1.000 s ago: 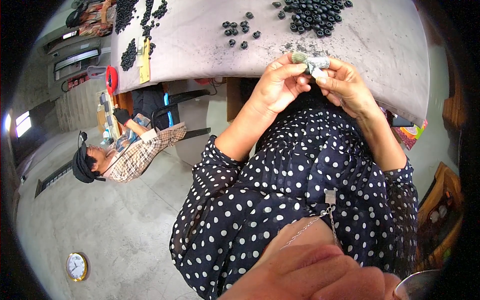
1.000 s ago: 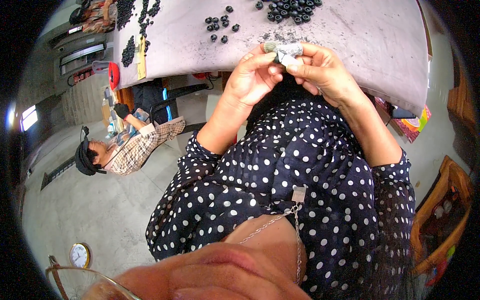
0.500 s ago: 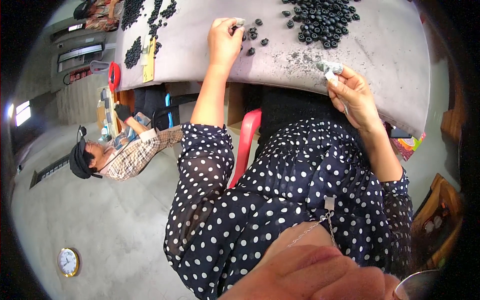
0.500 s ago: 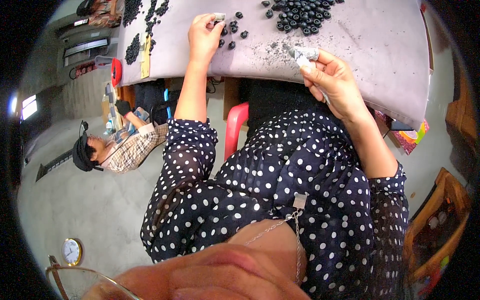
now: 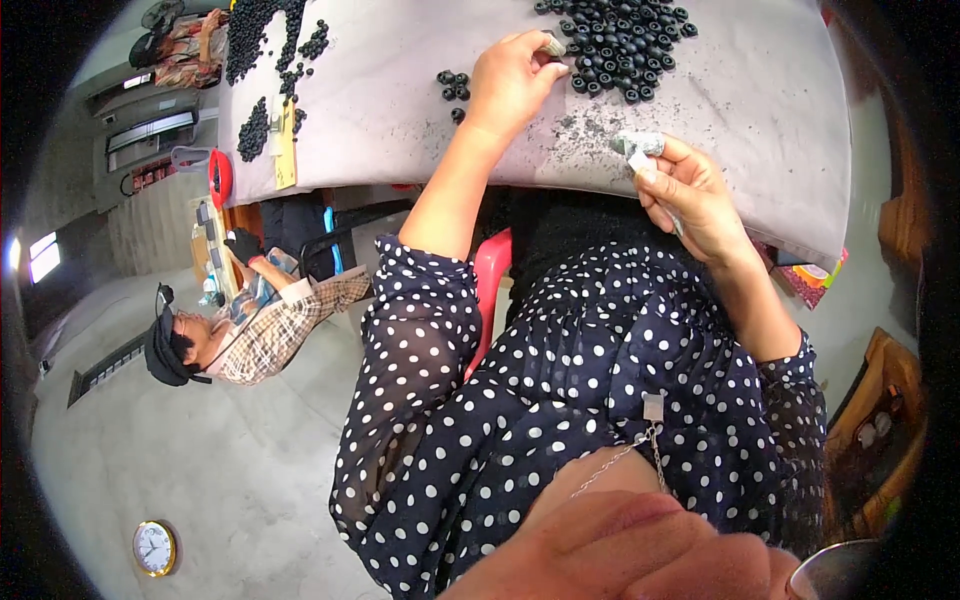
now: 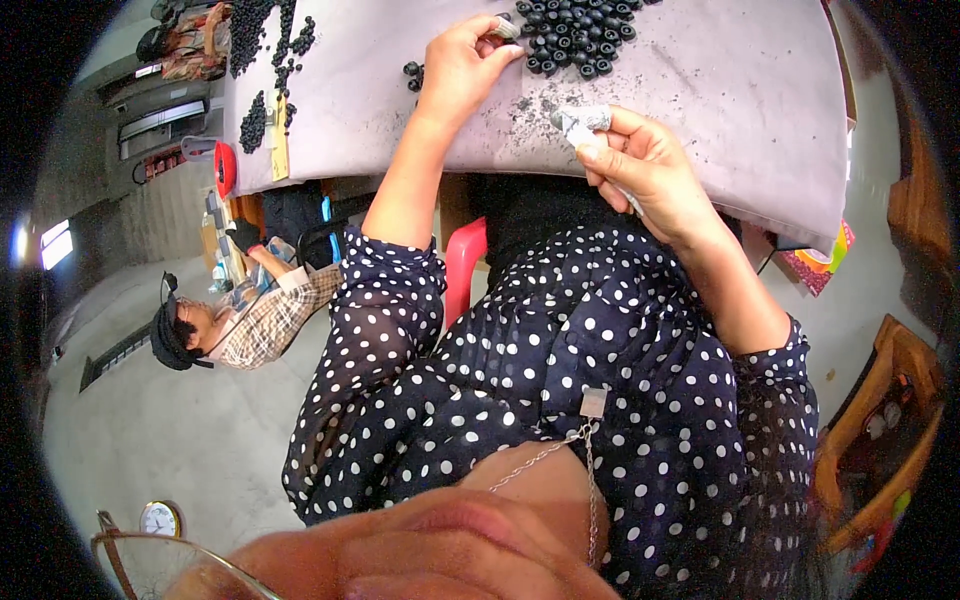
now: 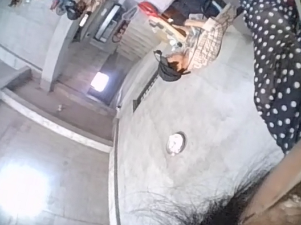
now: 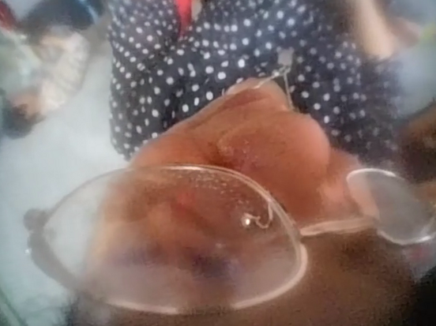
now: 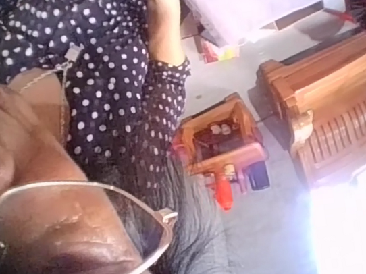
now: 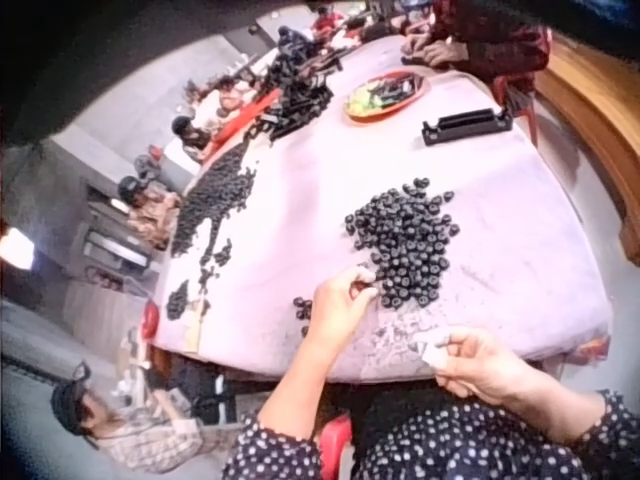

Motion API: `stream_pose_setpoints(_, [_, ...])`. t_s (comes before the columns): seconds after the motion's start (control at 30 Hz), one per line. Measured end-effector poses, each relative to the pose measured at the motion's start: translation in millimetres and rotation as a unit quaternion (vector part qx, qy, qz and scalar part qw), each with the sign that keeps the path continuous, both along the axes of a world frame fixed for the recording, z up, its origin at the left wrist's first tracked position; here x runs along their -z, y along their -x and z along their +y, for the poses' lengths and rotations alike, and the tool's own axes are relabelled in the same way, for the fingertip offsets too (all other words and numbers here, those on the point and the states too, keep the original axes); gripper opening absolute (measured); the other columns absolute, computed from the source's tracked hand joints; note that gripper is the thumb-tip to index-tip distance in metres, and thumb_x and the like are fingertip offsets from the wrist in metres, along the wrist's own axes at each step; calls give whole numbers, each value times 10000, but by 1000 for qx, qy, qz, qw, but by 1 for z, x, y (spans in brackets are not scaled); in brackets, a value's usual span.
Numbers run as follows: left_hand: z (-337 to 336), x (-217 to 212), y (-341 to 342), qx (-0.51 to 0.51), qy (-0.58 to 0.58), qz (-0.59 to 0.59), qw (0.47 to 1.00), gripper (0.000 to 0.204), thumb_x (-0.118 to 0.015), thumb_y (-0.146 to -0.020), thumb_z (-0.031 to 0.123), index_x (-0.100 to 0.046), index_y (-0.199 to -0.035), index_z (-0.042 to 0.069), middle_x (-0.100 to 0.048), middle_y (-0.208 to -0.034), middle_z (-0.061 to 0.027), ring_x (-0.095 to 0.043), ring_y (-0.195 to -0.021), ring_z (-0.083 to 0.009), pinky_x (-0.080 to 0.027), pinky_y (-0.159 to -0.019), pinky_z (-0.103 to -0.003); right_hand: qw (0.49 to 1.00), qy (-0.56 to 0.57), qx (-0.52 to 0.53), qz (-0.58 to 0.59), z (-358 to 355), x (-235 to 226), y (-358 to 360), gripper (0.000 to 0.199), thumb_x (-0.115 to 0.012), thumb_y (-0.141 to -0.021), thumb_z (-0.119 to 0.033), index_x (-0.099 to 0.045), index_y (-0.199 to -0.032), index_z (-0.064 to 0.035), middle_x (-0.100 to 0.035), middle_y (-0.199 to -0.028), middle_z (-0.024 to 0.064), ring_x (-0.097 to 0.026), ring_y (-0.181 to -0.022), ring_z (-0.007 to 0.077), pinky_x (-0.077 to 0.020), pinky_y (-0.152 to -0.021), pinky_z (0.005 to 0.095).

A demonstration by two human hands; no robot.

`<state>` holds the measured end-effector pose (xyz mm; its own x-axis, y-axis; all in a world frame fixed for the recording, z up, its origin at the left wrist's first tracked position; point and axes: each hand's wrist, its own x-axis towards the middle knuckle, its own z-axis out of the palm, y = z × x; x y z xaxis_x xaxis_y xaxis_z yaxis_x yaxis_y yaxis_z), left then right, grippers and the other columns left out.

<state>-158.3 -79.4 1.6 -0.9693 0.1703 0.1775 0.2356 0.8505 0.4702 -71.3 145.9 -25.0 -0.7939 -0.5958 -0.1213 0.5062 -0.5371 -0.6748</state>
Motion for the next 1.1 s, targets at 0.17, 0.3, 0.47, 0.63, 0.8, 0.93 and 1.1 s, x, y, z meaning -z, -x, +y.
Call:
stream_pose_setpoints(0.17, [5,-2,-24,14,-89,15,996,169,-688,-736,116,-643,-881,43,-639,-770,-81,-617,-664,-150,-498,-611,-276,1000,-21,6,7,-1,1,-1,280,-597,-854,-101,-539,-1108,3,-547,-707,-10,-456,-525,16,-329,-400,134])
stream_pose_setpoints(0.3, [14,-20,-58,-36,-606,-289,740,99,-633,-828,97,-623,-904,35,-649,-821,-91,-620,-653,-136,-529,-607,-250,998,-56,19,38,-4,-2,-3,339,-608,-842,-102,-502,-1151,-12,-522,-681,-16,-420,-488,13,-303,-399,135])
stream_pose_setpoints(0.47, [24,-14,-87,-86,-709,-354,603,130,-654,-821,141,-593,-899,57,-646,-818,-86,-619,-665,-132,-535,-613,-263,997,-50,0,63,-6,-7,-6,389,-621,-833,-114,-471,-1180,-25,-500,-656,-19,-407,-479,12,-295,-403,136])
stream_pose_setpoints(0.63, [32,-8,-100,-101,-725,-343,588,115,-652,-823,131,-580,-886,68,-640,-805,-72,-613,-664,-139,-534,-624,-273,995,-58,2,75,-9,-8,-6,378,-623,-835,-134,-483,-1171,-30,-515,-668,-20,-410,-480,9,-293,-401,137])
stream_pose_setpoints(0.8, [35,-8,-102,-109,-727,-340,587,98,-641,-830,124,-580,-882,69,-633,-790,-64,-610,-664,-140,-533,-622,-274,996,-52,-9,73,-7,-8,-4,375,-626,-833,-134,-488,-1166,-32,-522,-673,-27,-415,-490,7,-294,-401,142])
stream_pose_setpoints(0.93, [39,-10,-102,-116,-725,-331,593,94,-633,-836,119,-574,-891,70,-624,-788,-56,-595,-654,-128,-530,-622,-271,995,-51,-14,89,-8,-6,-6,392,-634,-824,-126,-489,-1176,-33,-522,-670,-33,-412,-490,5,-291,-400,143])
stream_pose_setpoints(1.1, [36,-10,-101,-91,-724,-334,597,105,-634,-834,111,-566,-903,73,-618,-797,-45,-583,-643,-114,-523,-620,-259,996,-36,-8,80,-9,-12,-7,398,-639,-819,-112,-491,-1179,-30,-519,-668,-35,-407,-483,4,-288,-400,141])
